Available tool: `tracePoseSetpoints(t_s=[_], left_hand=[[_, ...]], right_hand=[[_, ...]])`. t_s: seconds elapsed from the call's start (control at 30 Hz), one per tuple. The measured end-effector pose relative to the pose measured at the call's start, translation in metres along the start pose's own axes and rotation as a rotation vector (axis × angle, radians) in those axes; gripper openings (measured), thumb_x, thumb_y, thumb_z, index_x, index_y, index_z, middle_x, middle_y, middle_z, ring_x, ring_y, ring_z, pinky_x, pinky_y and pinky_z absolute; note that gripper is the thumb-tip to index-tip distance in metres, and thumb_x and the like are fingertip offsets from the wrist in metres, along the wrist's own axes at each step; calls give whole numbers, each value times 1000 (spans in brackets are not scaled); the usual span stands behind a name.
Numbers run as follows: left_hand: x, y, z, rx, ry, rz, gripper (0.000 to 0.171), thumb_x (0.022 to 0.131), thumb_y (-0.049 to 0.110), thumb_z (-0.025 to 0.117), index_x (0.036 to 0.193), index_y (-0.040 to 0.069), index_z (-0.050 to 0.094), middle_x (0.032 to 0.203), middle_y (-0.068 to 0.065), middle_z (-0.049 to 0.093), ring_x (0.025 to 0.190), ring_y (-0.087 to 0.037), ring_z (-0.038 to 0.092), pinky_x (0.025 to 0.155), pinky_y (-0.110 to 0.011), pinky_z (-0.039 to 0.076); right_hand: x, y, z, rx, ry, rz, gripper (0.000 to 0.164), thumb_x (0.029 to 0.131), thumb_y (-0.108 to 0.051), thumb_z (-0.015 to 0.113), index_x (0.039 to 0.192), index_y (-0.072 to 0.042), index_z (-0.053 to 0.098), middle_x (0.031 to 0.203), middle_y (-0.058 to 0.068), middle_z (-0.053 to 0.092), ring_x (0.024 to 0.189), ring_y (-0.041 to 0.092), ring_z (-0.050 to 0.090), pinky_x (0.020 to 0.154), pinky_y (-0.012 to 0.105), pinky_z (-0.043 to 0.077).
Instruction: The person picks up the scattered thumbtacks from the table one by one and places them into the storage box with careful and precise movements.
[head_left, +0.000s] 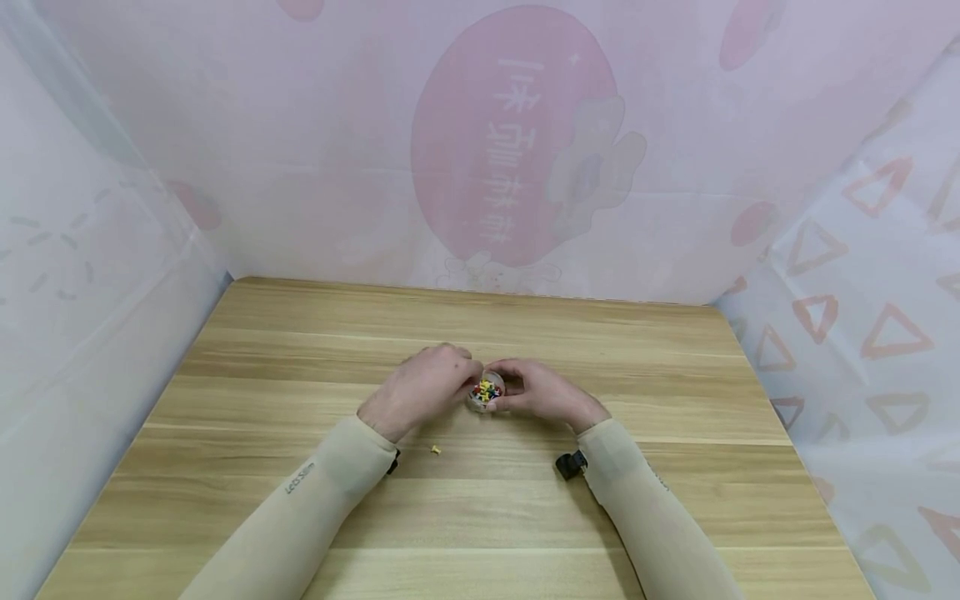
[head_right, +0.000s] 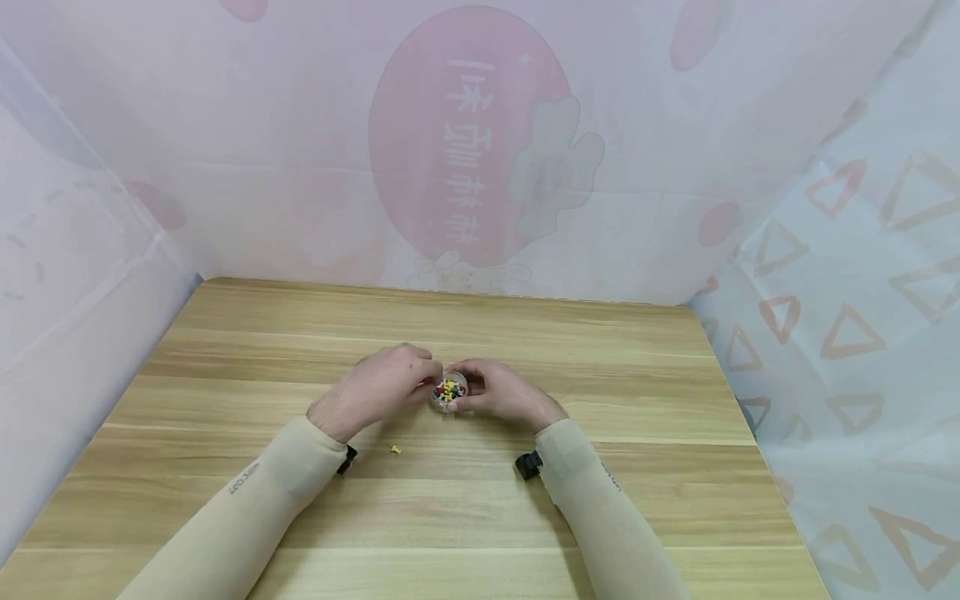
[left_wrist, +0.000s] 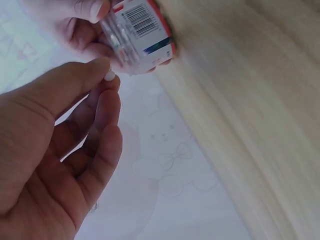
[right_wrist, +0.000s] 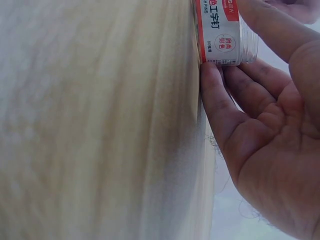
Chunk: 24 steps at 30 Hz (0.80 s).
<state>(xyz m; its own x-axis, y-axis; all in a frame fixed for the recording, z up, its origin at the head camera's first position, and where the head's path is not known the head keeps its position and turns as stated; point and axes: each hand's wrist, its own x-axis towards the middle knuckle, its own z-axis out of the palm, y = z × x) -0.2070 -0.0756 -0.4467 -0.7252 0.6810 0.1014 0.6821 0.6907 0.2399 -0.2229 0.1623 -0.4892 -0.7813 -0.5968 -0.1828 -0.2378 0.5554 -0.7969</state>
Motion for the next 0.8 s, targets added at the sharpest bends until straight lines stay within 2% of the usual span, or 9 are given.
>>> tracePoseSetpoints(t_s=[0.27,0.43,0.53,0.8], left_hand=[[5,3,11,-10,9,-4,7,98,15,71,102,18,76,85,8,59,72,-7,54,60,-23,48],[5,6,14,8,48,-3,16,98,13,70,112,19,76,86,9,58,76,-6,54,62,-23,49],[5,7,16,17,79,20,27,96,9,71,121,20,74,87,10,57,77,-5,54,64,-23,50],[4,9,18,18,103,56,37,93,5,74,126,20,72,88,9,58,78,-5,55,68,-24,52]], right_hand=[[0,0,0,-16,4,14,60,89,-34,82,144,-24,60,134,-9,65,118,8,61,105,35,48],[0,0,0,-17,11,8,60,88,-34,82,143,-24,60,135,-11,65,121,7,60,106,33,47],[0,0,0,-14,14,3,60,88,-34,83,142,-24,61,135,-11,64,123,6,59,108,33,46],[0,2,0,-10,18,-1,58,86,-35,84,139,-25,63,133,-11,65,120,6,60,106,32,47]])
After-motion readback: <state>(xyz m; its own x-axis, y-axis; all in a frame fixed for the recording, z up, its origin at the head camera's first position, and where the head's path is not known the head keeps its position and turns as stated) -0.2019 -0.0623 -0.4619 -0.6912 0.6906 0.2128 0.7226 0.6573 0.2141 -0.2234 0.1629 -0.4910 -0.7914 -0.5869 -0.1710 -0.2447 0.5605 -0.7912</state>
